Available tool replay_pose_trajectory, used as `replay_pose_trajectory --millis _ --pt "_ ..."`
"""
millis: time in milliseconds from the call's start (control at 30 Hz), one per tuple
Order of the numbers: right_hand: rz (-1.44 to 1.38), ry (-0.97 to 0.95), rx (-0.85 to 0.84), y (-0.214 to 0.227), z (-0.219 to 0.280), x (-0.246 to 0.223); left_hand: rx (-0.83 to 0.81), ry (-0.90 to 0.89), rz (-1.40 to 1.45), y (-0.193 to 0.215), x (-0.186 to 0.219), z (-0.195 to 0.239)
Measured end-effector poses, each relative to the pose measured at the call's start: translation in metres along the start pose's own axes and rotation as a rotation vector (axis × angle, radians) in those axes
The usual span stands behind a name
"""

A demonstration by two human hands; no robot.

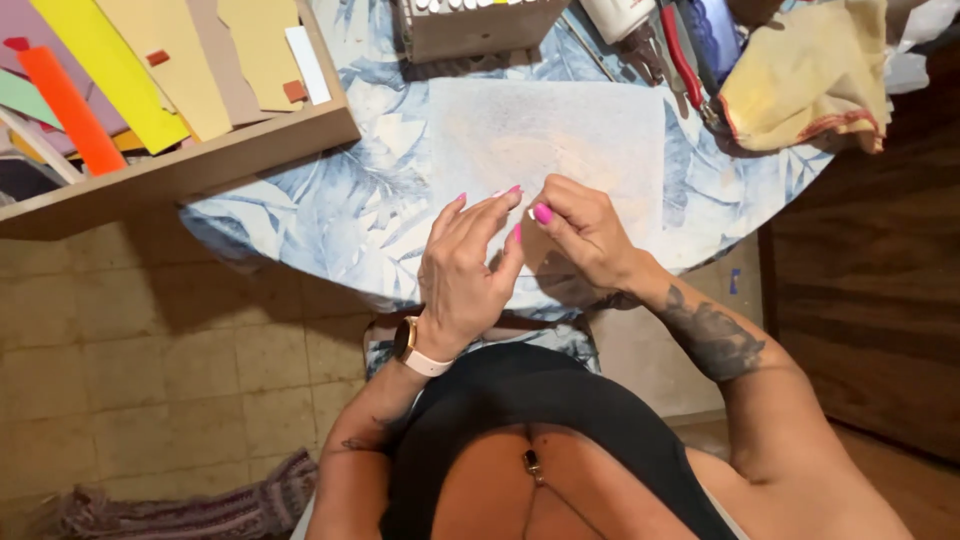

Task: Decorating a small wooden box with colorful mosaic pieces and glue

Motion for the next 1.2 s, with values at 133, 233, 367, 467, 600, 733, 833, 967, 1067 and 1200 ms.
replay_pose_trajectory --millis 133,233,367,467,600,733,833,967,1067,1200 --pt "-0.011 -0.009 0.016 -0.001 0.0 0.001 -0.005 0.026 0.037 -0.002 -0.002 -0.001" --pt "-0.016 -0.016 0.009 -0.004 0.001 0.004 -0.003 0.027 0.054 -0.001 -0.002 0.0" --pt "0.027 0.01 0.046 -0.002 -0.001 -0.004 0.051 -0.02 0.079 0.004 0.003 0.0" --pt "0.038 0.007 0.064 0.0 -0.004 -0.007 0.093 -0.038 0.077 0.004 -0.001 0.001" --pt "0.013 -0.01 0.086 -0.001 -0.004 -0.006 0.156 -0.052 0.058 0.006 -0.004 0.005" --pt "-0.014 -0.017 0.07 -0.005 -0.004 -0.004 0.179 -0.071 0.034 0.01 0.001 0.003" --pt "-0.028 -0.032 0.067 -0.006 -0.002 -0.003 0.198 -0.094 -0.002 0.01 0.003 0.005" --pt "-0.039 -0.027 0.064 -0.005 0.0 0.001 0.197 -0.095 0.026 0.013 0.009 0.003" --pt "-0.037 -0.014 0.052 -0.005 -0.002 -0.002 0.209 -0.108 0.036 0.013 0.011 0.003" --pt "-0.032 0.015 0.064 -0.006 -0.001 -0.001 0.233 -0.126 0.053 0.016 0.014 0.003"
Point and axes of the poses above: each hand's wrist, its own z-axis away from the middle knuckle, its own y-axis out of the back of the hand, x = y × z, the point moved 9 cm from there along -z, towards the middle knuckle, and after that the axes turned 3 degrees about y, right-handed, at the moved point
